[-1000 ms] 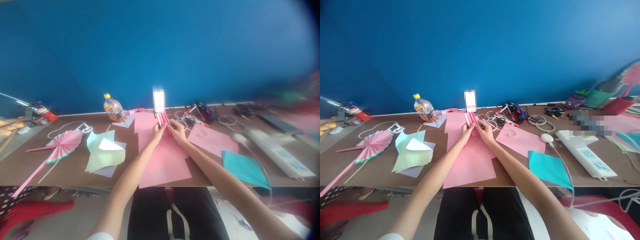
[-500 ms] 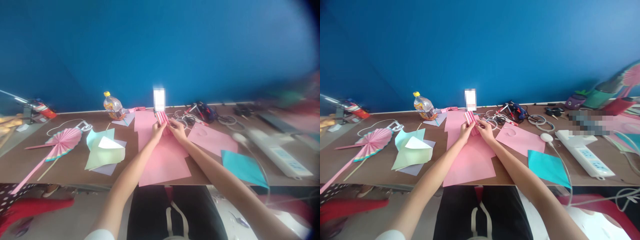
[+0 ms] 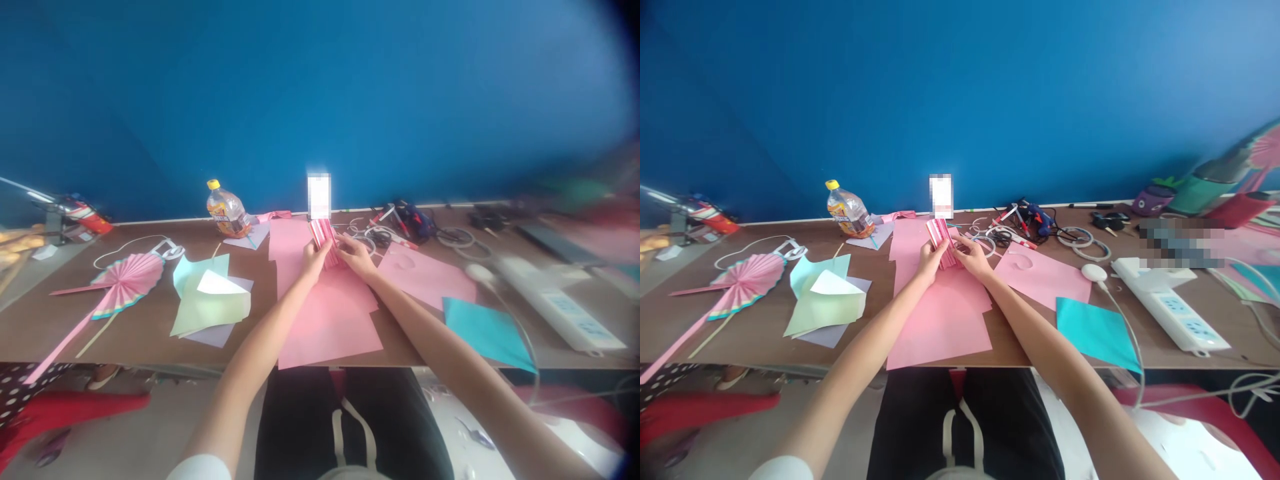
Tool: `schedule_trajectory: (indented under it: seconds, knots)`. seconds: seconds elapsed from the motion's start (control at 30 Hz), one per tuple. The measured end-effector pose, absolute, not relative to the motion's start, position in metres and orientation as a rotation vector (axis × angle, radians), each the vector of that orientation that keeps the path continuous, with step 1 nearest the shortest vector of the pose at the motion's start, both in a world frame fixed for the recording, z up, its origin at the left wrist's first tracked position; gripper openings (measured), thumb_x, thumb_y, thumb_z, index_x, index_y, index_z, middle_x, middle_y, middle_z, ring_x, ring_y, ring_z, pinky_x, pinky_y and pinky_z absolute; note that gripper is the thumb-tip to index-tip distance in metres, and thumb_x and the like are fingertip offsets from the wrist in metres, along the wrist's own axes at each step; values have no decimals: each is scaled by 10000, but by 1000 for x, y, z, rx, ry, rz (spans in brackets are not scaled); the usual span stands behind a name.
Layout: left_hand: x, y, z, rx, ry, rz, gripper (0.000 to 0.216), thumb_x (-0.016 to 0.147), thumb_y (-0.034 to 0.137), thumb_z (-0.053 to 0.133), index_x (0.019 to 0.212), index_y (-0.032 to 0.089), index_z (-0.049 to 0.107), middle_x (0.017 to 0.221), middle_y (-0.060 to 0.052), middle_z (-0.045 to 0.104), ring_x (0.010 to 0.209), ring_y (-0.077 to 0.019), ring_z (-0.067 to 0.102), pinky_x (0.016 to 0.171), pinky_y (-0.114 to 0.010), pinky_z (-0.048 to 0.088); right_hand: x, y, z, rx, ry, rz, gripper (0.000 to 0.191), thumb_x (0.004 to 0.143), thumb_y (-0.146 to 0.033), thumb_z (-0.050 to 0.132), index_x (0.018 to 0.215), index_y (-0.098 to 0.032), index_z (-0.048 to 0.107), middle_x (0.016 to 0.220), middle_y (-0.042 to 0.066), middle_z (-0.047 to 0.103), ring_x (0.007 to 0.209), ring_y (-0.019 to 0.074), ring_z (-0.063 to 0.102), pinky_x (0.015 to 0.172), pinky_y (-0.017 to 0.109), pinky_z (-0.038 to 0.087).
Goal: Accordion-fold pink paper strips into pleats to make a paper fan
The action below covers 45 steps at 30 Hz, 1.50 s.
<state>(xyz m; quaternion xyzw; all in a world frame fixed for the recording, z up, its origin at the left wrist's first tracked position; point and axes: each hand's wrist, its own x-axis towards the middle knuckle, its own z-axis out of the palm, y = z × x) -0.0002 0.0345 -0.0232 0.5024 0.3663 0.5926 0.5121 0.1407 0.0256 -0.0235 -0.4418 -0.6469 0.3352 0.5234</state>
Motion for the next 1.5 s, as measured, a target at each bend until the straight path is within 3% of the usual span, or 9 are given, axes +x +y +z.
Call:
schedule_trajectory:
  seconds: [0.8,1.03,1.23,1.4,1.5]
  knots:
    - [0,39,-26,1164,865,1320,437,757,508,642,1016,157,632,877,-68,693,817,-199,648,704,-291,503,139,23,-23,-982,-1417,940,421,738,-410,646,1095,-190,608,693,-18,600,629,128,544,621,270,454]
    - [0,45,-27,1019,892,1330,394,783,483,601,1000,153,605,837,-65,677,732,-182,645,657,-294,512,142,26,-25,-922,-1235,1123,413,700,-390,675,1064,-212,601,816,9,673,741,163,625,721,321,501]
    - [0,48,-27,928,897,1337,397,774,467,592,1018,155,598,805,-58,667,704,-172,642,636,-294,510,144,28,-28,-909,-1180,1126,437,704,-415,654,1088,-213,601,866,20,691,728,164,638,691,318,510]
    - [-1,46,-25,966,859,1235,370,769,467,578,874,116,627,735,-85,661,685,-189,639,624,-306,510,144,28,-28,-874,-1123,1157,450,688,-418,677,1083,-214,604,860,26,686,697,166,639,661,322,515]
    - [-1,47,-26,955,861,1222,368,781,449,561,953,129,618,774,-77,667,703,-186,643,625,-304,506,145,30,-29,-890,-1098,1141,485,695,-443,664,1116,-213,598,816,23,679,688,169,633,629,316,509]
